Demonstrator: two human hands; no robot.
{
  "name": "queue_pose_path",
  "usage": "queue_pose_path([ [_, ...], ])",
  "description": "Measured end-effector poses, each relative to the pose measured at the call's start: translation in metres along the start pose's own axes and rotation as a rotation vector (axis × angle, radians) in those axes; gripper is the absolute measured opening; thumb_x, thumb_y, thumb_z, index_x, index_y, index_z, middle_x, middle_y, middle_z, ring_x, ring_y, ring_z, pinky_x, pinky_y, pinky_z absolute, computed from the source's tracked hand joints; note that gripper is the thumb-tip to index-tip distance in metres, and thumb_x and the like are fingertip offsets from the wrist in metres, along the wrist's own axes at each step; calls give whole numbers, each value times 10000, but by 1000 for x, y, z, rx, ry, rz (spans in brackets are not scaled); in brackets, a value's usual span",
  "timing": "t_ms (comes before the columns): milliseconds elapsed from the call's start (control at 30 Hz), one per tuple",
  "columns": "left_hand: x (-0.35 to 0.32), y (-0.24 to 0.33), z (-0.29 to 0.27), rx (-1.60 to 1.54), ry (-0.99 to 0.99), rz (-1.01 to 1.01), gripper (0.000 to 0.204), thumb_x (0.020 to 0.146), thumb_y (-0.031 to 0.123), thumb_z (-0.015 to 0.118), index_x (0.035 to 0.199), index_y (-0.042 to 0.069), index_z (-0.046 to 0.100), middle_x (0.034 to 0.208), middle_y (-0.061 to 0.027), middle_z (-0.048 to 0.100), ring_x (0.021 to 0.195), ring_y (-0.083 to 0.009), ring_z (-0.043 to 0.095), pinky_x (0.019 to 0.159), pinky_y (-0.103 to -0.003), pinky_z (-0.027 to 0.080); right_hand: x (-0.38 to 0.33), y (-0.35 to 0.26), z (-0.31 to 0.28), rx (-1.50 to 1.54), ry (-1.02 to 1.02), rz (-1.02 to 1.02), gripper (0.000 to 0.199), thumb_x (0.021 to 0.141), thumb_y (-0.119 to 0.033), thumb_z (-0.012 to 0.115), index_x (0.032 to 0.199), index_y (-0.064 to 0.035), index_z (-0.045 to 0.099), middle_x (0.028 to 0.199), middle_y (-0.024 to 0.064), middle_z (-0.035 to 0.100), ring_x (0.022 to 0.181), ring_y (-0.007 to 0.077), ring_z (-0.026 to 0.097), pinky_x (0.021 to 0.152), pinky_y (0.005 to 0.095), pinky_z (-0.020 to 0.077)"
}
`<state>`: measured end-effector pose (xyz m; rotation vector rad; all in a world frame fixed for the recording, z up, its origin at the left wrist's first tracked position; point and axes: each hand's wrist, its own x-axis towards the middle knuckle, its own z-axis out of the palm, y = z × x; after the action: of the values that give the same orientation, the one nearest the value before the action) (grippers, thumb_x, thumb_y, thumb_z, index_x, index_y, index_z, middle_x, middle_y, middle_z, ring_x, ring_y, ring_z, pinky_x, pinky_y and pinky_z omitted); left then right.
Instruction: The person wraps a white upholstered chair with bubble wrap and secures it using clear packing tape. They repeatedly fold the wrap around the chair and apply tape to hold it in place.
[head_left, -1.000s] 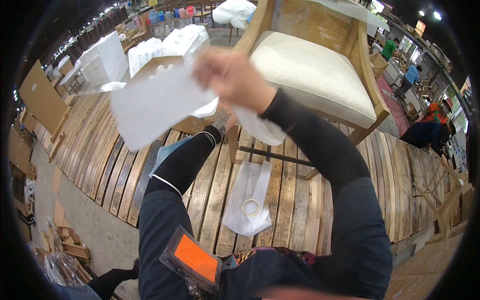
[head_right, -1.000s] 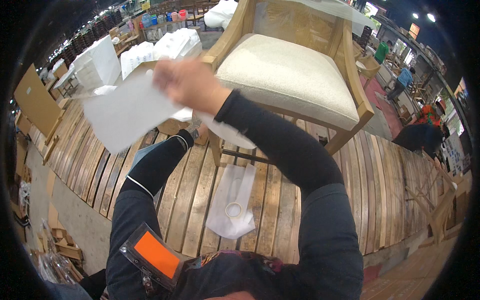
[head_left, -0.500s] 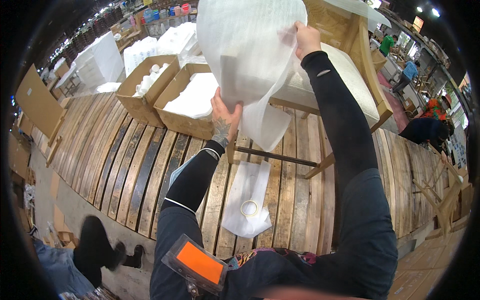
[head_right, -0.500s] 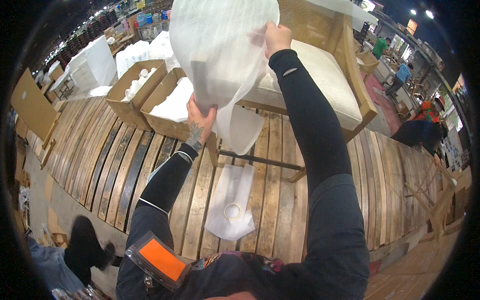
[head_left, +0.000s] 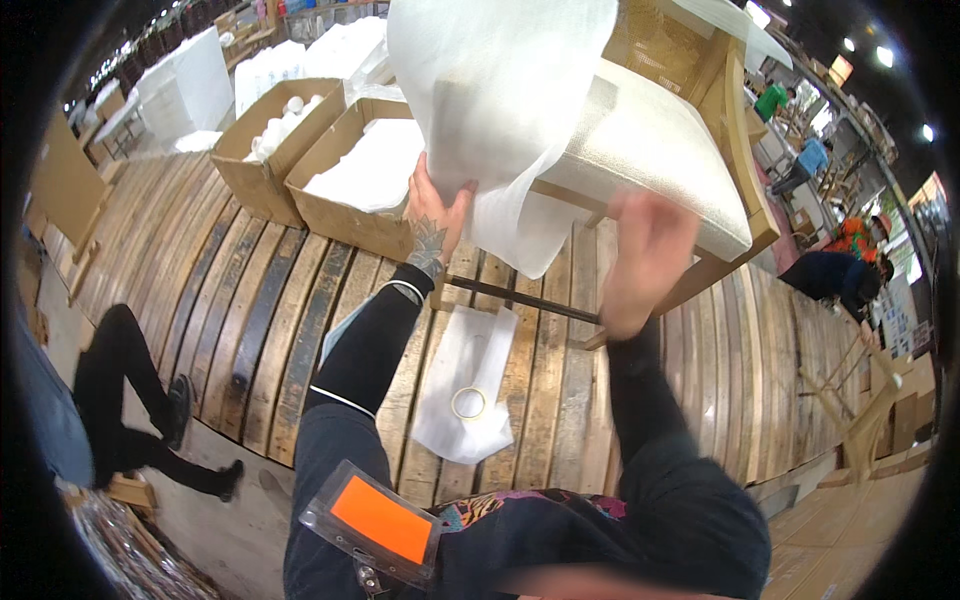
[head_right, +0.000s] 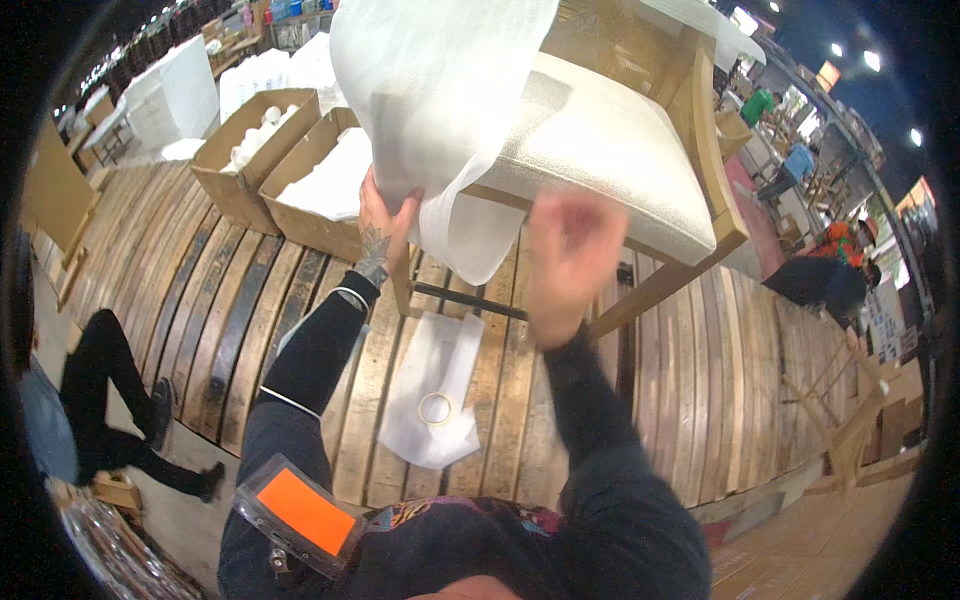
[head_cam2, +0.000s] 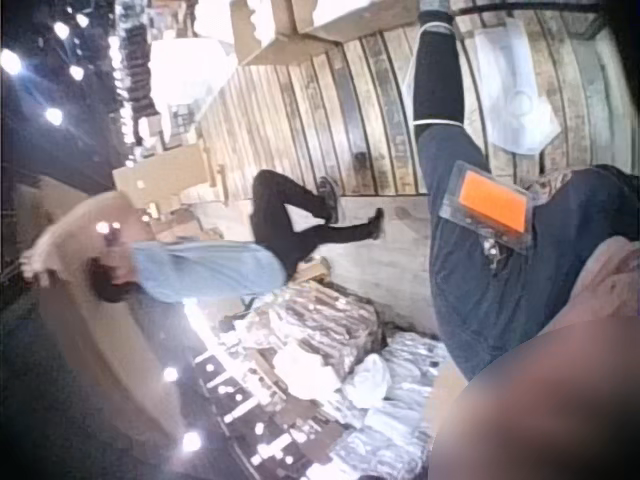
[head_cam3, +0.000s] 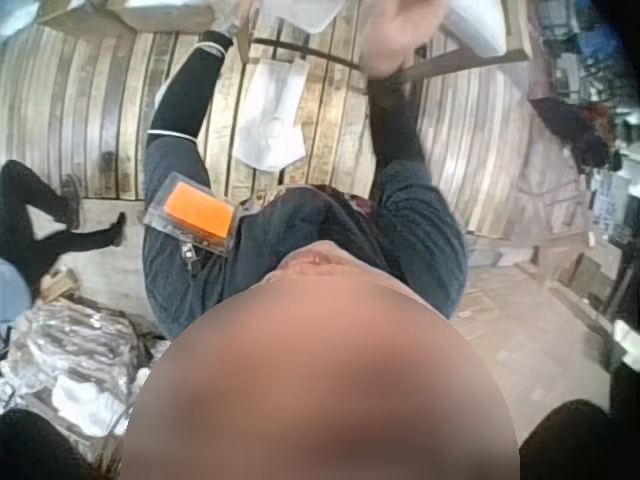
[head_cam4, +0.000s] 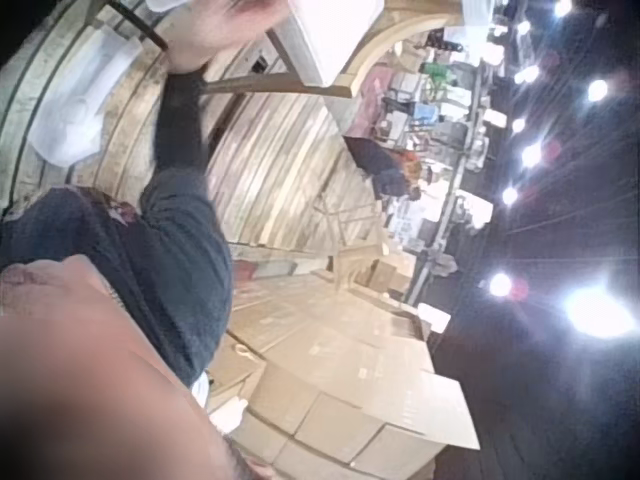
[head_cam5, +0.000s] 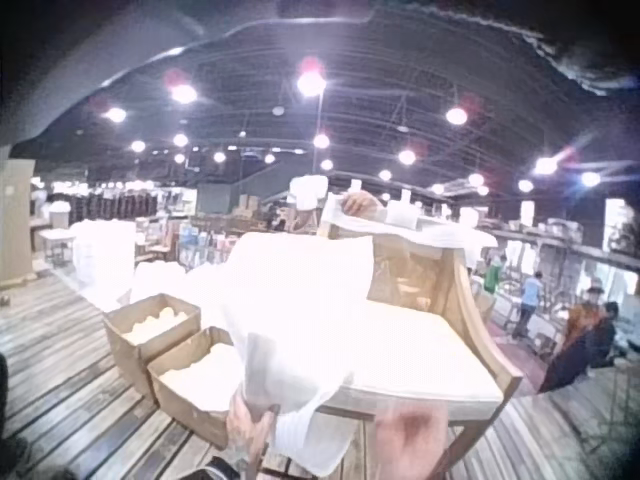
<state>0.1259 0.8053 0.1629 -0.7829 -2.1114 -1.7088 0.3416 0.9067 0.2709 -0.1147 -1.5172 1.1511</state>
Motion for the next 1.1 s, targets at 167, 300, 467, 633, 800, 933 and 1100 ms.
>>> queue_pose_path([
  [167,1,4,-1,5,-3,9,895,841,352,748,1480,-56,272,1355,-282,445,1257,-409,485,1046,-466,417,-98,63,-14,-426,-171,452,1401,625,-438,939,1538,77,9,1566,258,200,1449,352,262,1201,422,220],
  [300,1,7,0,61,12,-1,913,824,359,760,1477,-56,274,1358,-273,446,1257,-406,486,1049,-458,421,-84,88,15,-145,-231,438,1435,627,-357,949,1532,76,-76,1569,284,196,1428,359,304,1166,391,289],
  [467,2,7,-6,83,-1,6,915,801,337,778,1477,-33,284,1359,-264,447,1255,-401,489,1047,-454,425,-77,94,49,-193,2,361,934,775,-195,832,1460,92,266,1366,242,502,1224,282,536,1046,379,415],
  [633,1,4,-14,33,-63,47,937,769,311,809,1474,-14,284,1366,-258,434,1268,-388,476,1053,-455,418,-82,119,37,-9,50,446,264,945,-136,659,1116,64,638,1014,90,707,920,146,636,833,309,498],
  [800,-4,0,-18,70,-72,8,929,765,320,809,1471,2,295,1337,-244,432,1265,-377,463,1063,-447,409,-78,132,20,-16,13,539,264,985,-173,626,1100,64,649,1018,72,701,908,123,608,832,292,488],
  [933,0,-7,-19,63,-159,2,889,795,346,774,1467,1,304,1319,-232,438,1253,-376,466,1060,-456,409,-58,141,17,-64,44,426,290,986,-175,621,1138,72,625,1069,86,690,938,141,604,848,297,484],
  [1100,8,-20,-13,-20,-182,16,778,844,341,732,1444,26,351,1334,-217,441,1275,-339,430,1080,-424,379,-31,172,9,-137,-25,415,310,981,-146,610,1209,64,598,1124,112,681,996,145,604,882,311,477],
])
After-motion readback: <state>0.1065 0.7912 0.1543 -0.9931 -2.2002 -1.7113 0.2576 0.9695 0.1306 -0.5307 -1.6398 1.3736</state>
